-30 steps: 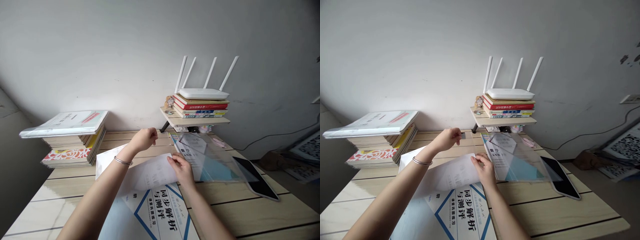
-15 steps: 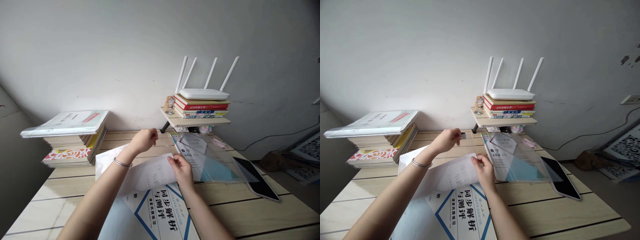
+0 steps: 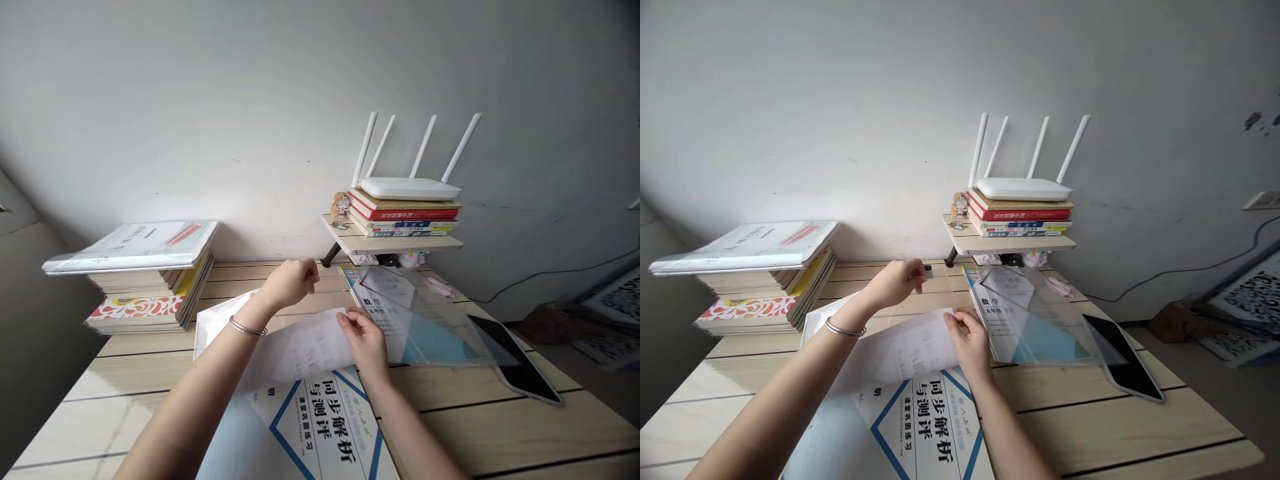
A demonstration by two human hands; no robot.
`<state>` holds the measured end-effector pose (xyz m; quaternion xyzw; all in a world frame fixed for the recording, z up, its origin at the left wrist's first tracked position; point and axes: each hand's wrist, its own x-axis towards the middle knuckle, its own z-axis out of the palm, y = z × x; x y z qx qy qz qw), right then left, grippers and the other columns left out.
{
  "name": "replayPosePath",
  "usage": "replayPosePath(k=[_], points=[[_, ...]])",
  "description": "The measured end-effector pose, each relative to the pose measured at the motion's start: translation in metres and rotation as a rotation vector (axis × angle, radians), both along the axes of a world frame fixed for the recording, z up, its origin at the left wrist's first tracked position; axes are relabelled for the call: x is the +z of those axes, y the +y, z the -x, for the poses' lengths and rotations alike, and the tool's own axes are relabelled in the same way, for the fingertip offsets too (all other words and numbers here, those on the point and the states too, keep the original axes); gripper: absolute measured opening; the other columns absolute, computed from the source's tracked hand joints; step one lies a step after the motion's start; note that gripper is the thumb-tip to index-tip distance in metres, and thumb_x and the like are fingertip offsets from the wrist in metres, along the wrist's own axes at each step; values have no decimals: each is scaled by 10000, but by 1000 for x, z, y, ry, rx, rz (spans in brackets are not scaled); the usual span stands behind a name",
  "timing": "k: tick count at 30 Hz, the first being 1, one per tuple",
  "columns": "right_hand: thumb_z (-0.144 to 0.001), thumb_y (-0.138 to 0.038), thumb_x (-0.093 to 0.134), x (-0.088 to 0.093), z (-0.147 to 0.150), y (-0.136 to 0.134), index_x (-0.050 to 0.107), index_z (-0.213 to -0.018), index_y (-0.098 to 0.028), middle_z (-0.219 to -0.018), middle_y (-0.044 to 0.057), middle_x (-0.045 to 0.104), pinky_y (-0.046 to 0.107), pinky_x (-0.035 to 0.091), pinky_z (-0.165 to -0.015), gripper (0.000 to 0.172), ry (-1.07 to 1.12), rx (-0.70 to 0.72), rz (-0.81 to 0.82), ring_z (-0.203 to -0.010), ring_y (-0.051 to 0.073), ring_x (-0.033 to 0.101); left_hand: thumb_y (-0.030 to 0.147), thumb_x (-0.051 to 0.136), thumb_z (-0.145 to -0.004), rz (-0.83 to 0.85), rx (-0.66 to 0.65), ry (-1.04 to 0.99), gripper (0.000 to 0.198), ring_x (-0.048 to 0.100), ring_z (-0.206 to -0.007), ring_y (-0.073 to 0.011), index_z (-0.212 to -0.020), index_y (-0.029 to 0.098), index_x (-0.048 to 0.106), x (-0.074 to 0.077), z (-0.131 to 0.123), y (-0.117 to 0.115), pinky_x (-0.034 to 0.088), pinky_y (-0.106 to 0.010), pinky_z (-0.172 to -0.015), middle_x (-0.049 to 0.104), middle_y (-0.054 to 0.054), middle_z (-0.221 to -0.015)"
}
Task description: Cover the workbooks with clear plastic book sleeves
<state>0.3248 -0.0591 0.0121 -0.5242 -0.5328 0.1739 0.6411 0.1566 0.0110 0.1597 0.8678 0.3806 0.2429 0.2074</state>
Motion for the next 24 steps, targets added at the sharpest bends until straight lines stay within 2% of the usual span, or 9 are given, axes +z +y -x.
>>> replayPosePath(k=[3, 10, 18, 22, 24], points=[[-768, -413, 630, 1, 1, -1, 559, -675, -188, -742, 13, 554, 278, 435, -687, 254, 80, 37, 11, -703, 157, 527, 153, 462, -802, -14, 23, 16, 116, 569, -602, -128, -758, 204, 557, 0, 1, -1, 368, -219, -551, 692, 25, -655], [-752, -388, 631, 13, -1, -6, 632, -690, -186, -879, 58, 590, 288, 448, -719, 211, 103, 84, -7, -828, 194, 558, 181, 462, -808, -2, 35, 13, 105, 556, -592, -130, -759, 207, 552, 0, 5, -1, 367, -219, -555, 694, 25, -649], [-736, -428, 659, -3, 1, 2, 568, -664, -187, -849, 46, 587, 283, 440, -673, 268, 149, 41, 6, -729, 161, 550, 118, 457, -786, -24, 32, 53, 157, 580, -610, -130, -795, 202, 589, -3, 0, -9, 383, -221, -569, 690, 17, -675], [-710, -430, 688, -4, -1, 3, 566, -668, -188, -830, 32, 579, 284, 441, -679, 275, 184, 48, 27, -711, 154, 553, 250, 541, -794, -14, 12, 46, 67, 581, -624, -141, -793, 203, 587, -6, 0, -12, 385, -235, -558, 678, -1, -718], [-705, -423, 694, 0, -1, 1, 569, -659, -188, -828, 32, 576, 285, 441, -692, 271, 187, 55, 15, -731, 159, 556, 351, 635, -736, 12, 17, 13, 171, 582, -636, -145, -803, 203, 584, -5, 3, -12, 391, -241, -560, 674, -3, -752]])
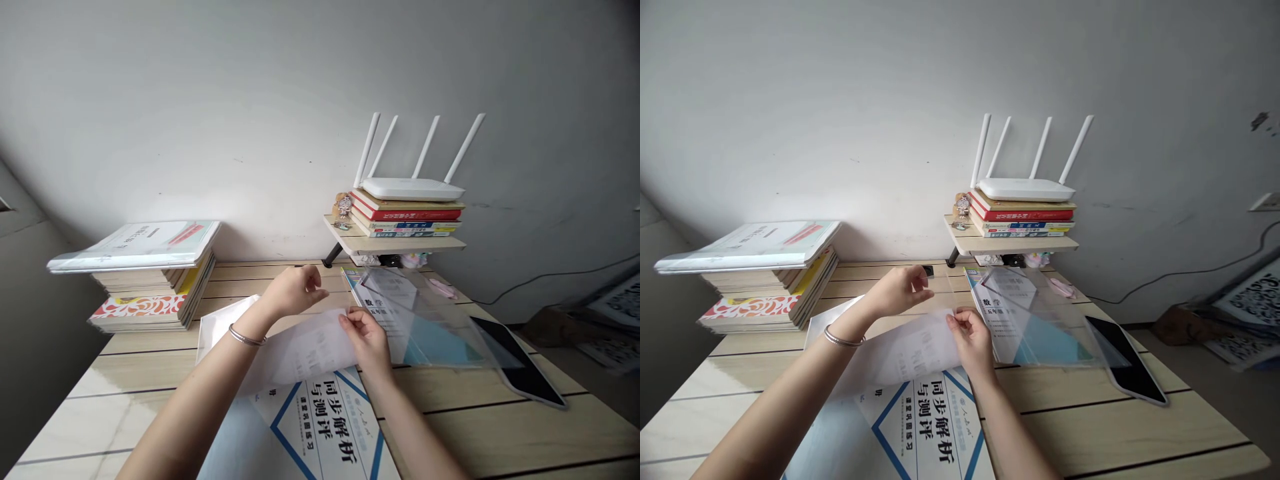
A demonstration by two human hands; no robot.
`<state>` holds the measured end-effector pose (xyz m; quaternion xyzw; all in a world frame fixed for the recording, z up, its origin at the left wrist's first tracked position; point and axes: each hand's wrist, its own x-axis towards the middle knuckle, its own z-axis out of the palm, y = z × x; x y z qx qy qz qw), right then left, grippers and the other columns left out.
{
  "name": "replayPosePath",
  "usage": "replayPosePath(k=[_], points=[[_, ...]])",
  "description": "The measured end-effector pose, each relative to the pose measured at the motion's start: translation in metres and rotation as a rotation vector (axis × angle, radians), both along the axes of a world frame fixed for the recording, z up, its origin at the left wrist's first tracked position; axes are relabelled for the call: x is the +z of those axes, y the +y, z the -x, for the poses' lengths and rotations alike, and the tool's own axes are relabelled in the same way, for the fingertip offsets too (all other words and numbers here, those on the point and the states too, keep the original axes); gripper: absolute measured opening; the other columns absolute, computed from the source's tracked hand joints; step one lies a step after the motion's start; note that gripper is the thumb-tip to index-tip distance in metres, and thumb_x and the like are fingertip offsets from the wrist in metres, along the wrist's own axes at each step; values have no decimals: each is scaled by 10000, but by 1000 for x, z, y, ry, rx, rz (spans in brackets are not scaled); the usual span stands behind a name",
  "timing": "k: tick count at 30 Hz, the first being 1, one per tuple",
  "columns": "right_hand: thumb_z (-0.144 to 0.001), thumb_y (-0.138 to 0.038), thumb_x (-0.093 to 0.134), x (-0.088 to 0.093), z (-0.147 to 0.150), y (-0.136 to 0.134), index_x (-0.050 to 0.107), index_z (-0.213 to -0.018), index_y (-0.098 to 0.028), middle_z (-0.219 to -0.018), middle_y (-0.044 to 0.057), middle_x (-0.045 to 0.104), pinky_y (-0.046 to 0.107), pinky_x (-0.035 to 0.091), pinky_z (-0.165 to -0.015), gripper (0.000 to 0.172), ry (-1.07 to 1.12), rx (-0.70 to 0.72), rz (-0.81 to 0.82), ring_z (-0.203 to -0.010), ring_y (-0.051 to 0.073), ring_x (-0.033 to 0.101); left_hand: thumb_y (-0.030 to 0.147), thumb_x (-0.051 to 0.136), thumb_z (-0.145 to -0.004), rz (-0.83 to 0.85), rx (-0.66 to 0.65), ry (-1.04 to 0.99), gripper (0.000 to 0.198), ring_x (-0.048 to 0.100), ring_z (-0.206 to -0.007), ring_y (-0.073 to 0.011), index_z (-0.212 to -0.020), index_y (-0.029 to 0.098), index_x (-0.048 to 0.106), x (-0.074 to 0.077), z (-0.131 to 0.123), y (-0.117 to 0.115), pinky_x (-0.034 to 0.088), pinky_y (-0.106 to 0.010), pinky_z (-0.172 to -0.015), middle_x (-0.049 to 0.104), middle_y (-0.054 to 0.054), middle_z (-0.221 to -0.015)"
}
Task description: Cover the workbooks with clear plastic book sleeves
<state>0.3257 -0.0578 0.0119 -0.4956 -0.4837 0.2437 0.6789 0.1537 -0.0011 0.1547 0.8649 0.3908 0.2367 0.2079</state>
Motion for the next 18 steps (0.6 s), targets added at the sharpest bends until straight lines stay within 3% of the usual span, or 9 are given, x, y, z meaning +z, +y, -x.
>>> replayPosePath(k=[5, 10, 18], points=[[-674, -422, 713, 13, 1, -5, 574, -632, -187, -809, 36, 592, 279, 444, -671, 277, 40, 38, 4, -726, 163, 554, 285, 761, -590, 97, 12, 3, 305, 576, -625, -135, -816, 207, 571, 6, 6, 2, 380, -241, -554, 681, 29, -749], [-659, -432, 712, 25, -9, -10, 584, -619, -171, -784, 45, 609, 263, 434, -601, 293, 2, 203, 119, -678, 164, 553, 231, 755, -588, 83, 46, 26, 268, 580, -618, -138, -782, 201, 573, 0, 6, 5, 370, -243, -552, 676, 25, -727], [-736, -416, 646, 36, -32, -16, 624, -598, -170, -793, 61, 653, 302, 458, -684, 283, -232, 407, 241, -773, 210, 590, 234, 737, -626, 95, 67, 10, 236, 567, -584, -126, -780, 200, 561, -5, 9, 6, 370, -240, -528, 675, 17, -758]])
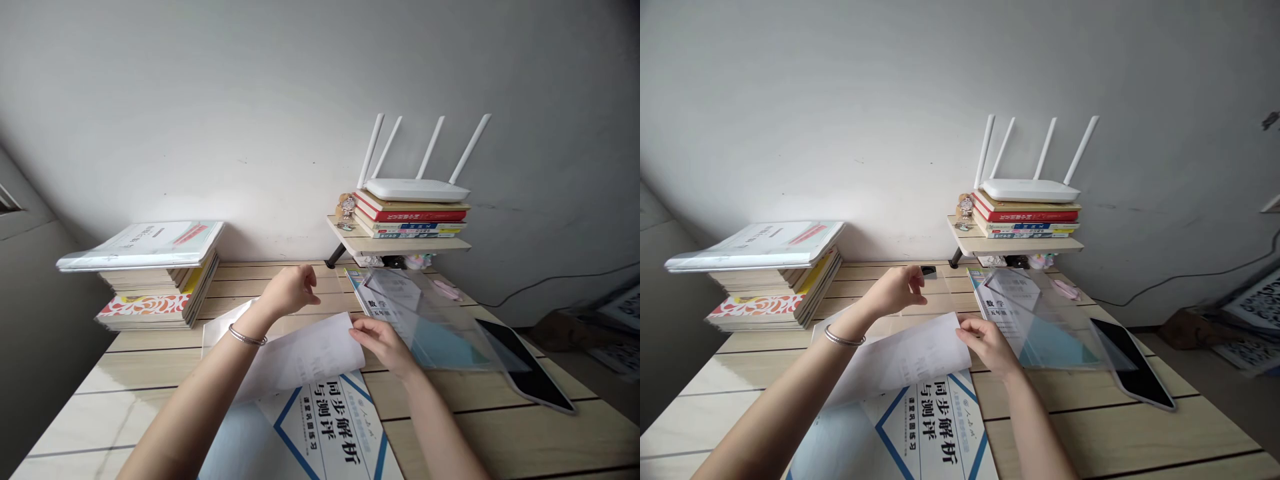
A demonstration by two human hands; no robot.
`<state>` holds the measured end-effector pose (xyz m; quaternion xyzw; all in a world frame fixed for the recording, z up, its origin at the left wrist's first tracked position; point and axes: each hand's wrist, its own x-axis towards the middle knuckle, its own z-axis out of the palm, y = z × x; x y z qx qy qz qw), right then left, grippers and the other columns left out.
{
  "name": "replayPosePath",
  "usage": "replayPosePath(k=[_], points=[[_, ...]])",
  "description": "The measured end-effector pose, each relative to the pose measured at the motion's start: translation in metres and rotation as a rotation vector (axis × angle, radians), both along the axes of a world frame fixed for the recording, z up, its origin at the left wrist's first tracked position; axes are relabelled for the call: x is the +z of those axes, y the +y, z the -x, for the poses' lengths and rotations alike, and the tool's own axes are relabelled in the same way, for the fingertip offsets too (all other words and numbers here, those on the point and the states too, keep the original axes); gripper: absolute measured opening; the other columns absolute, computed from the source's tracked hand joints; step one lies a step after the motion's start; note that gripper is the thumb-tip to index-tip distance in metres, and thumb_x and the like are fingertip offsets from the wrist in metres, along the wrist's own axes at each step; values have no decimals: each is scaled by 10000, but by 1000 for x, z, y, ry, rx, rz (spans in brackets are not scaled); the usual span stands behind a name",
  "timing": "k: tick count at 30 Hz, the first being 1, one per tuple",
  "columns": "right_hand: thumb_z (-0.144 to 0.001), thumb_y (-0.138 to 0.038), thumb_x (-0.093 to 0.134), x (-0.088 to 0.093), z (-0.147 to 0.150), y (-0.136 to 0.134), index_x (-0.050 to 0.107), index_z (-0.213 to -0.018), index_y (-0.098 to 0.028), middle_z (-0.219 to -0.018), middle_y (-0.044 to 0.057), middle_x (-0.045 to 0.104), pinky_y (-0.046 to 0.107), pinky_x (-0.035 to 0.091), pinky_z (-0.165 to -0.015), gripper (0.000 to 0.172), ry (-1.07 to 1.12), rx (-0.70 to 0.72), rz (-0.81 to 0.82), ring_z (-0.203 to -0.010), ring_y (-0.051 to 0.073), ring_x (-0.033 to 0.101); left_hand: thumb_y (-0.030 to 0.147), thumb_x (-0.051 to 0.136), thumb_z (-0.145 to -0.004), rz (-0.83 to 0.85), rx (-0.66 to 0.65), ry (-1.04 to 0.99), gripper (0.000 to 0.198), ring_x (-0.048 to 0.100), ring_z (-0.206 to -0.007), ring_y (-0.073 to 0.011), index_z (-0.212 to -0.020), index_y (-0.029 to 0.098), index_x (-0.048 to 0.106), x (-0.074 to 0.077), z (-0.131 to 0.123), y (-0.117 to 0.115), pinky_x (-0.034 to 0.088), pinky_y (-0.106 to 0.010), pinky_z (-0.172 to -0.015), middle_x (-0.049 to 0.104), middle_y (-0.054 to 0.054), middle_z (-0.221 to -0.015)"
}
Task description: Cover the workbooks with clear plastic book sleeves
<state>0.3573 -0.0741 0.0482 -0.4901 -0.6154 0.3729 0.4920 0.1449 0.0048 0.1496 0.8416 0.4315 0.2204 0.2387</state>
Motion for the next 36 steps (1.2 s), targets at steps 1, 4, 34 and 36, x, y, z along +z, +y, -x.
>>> replayPosePath(k=[1, 4, 34, 36], points=[[-744, -406, 643, -1, -1, 1, 621, -594, -171, -812, 62, 655, 307, 458, -701, 280, -19, -2, -18, -787, 212, 594, 229, 731, -636, 1, 0, -8, 224, 566, -578, -123, -775, 200, 558, 1, 0, 0, 373, -239, -528, 674, 17, -755], [-761, -387, 637, -8, 1, 4, 628, -619, -180, -891, 74, 653, 331, 448, -788, 251, -48, -72, -136, -872, 228, 596, 217, 705, -673, 3, -7, -25, 180, 566, -562, -115, -771, 199, 554, 3, 0, -2, 379, -236, -524, 664, 15, -743], [-759, -509, 591, -34, 36, 11, 583, -725, -180, -651, 21, 606, 266, 444, -579, 331, 68, -462, -209, -619, 168, 546, 525, 612, -724, 222, 369, -250, 362, 562, -517, -135, -631, 177, 570, -20, 162, -1, 385, -228, -500, 629, -21, -568], [-749, -524, 595, -33, 39, 10, 582, -714, -183, -654, 27, 615, 274, 450, -584, 343, 62, -476, -218, -623, 174, 553, 530, 659, -688, 314, 407, -479, 371, 555, -518, -119, -690, 171, 566, -32, 175, -11, 407, -221, -511, 609, 0, -583]])
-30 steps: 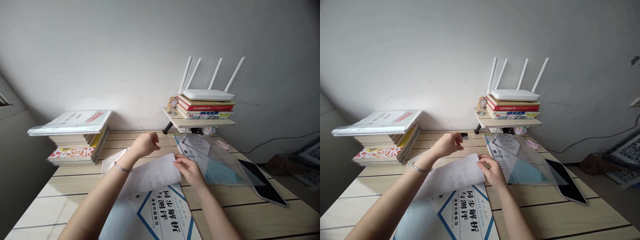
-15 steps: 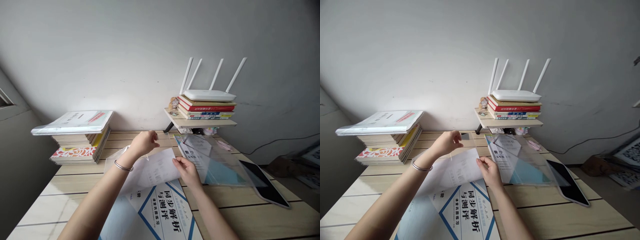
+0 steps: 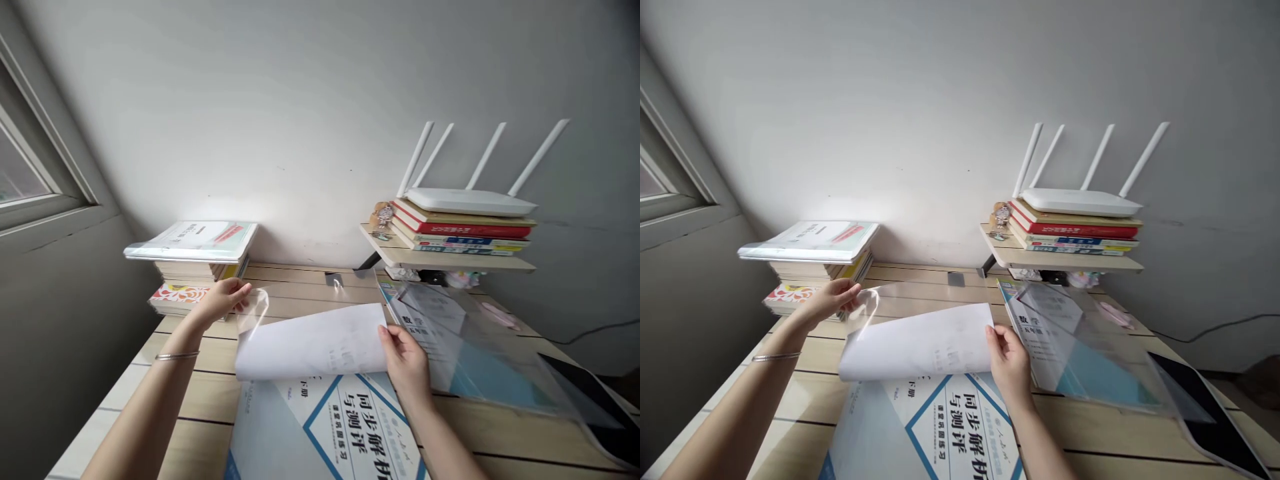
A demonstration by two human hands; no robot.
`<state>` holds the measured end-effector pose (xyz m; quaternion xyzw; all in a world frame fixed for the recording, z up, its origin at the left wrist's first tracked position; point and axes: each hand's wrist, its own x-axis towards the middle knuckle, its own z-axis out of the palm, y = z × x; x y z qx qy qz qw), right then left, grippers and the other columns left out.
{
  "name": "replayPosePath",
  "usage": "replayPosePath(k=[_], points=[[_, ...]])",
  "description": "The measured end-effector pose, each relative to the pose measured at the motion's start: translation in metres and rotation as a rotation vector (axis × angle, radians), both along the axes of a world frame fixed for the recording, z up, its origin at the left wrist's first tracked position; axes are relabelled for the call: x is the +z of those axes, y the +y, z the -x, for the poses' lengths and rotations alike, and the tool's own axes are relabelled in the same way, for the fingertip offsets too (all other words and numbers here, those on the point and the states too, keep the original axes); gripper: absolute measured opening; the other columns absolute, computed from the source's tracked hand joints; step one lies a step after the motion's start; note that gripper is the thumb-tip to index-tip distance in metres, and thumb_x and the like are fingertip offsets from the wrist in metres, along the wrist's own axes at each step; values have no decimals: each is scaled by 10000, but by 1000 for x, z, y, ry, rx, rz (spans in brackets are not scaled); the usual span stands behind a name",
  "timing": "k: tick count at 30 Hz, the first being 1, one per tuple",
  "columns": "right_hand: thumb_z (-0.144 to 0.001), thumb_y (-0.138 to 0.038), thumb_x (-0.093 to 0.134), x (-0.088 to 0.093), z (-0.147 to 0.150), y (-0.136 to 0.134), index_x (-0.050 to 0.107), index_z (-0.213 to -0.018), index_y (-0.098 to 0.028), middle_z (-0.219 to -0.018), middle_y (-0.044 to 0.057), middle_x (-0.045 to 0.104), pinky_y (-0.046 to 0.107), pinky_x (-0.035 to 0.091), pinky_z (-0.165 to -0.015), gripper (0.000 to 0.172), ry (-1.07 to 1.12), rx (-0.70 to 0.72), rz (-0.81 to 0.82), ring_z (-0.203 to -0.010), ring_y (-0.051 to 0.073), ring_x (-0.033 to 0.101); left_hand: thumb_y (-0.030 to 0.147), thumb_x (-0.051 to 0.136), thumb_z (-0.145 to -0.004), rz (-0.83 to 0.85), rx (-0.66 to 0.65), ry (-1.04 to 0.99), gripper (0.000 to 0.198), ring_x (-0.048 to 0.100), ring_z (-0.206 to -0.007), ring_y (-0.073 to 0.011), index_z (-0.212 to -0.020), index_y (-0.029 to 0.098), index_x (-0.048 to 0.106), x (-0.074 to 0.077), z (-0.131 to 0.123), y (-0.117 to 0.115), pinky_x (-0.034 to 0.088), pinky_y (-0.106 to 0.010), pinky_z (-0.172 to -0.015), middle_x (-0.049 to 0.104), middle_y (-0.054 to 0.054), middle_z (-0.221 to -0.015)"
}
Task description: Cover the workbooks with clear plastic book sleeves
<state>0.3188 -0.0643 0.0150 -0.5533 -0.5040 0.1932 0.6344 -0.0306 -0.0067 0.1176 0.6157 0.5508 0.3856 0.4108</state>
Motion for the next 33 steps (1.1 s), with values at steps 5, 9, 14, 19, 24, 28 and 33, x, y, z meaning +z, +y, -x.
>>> replayPosePath(k=[5, 9, 14, 19, 24, 28, 33], points=[[-725, -575, 595, -1, 1, 0, 588, -733, -178, -679, 46, 630, 293, 449, -610, 397, 1, -88, -4, -649, 192, 565, 486, 771, -590, 112, 193, -632, 464, 552, -531, -76, -771, 185, 466, -36, -6, -31, 467, -231, -567, 595, 33, -708], [-710, -602, 594, -6, 0, 1, 590, -750, -173, -705, 56, 633, 307, 443, -646, 431, 0, -163, 10, -670, 197, 565, 535, 751, -586, 148, 247, -739, 488, 438, -468, -44, -662, 178, 428, -58, -24, -53, 366, -179, -477, 487, 62, -600], [-698, -623, 594, -7, 2, -1, 578, -763, -176, -720, 62, 634, 315, 441, -655, 452, 10, -193, 2, -696, 211, 574, 496, 749, -600, 46, 280, -674, 437, 358, -508, -54, -612, 167, 462, -65, -33, -67, 307, -170, -485, 408, 70, -564], [-679, -634, 606, -6, 4, -1, 572, -758, -174, -719, 67, 632, 313, 446, -641, 468, 36, -191, -12, -682, 206, 574, 447, 741, -624, -2, 305, -706, 363, 385, -547, -77, -604, 165, 513, -70, -33, -73, 318, -188, -519, 452, 50, -583], [-676, -632, 605, -8, 2, -1, 562, -765, -173, -717, 66, 624, 307, 434, -631, 469, 57, -221, -2, -679, 203, 565, 403, 738, -654, -36, 293, -705, 312, 432, -599, -97, -603, 163, 544, -74, -34, -77, 345, -203, -578, 506, 27, -615], [-716, -589, 587, -11, 0, -2, 555, -744, -174, -724, 48, 600, 294, 412, -638, 417, 16, -225, -27, -698, 195, 541, 407, 766, -610, -25, 337, -720, 313, 467, -640, -110, -669, 155, 591, -78, -35, -74, 353, -208, -604, 560, 4, -669], [-751, -521, 579, -17, -5, -2, 506, -673, -184, -714, 15, 551, 285, 378, -658, 353, -25, -219, -89, -687, 170, 486, 427, 786, -561, -12, 399, -746, 377, 394, -571, -79, -625, 157, 530, -84, -39, -69, 294, -195, -541, 498, 36, -610]])
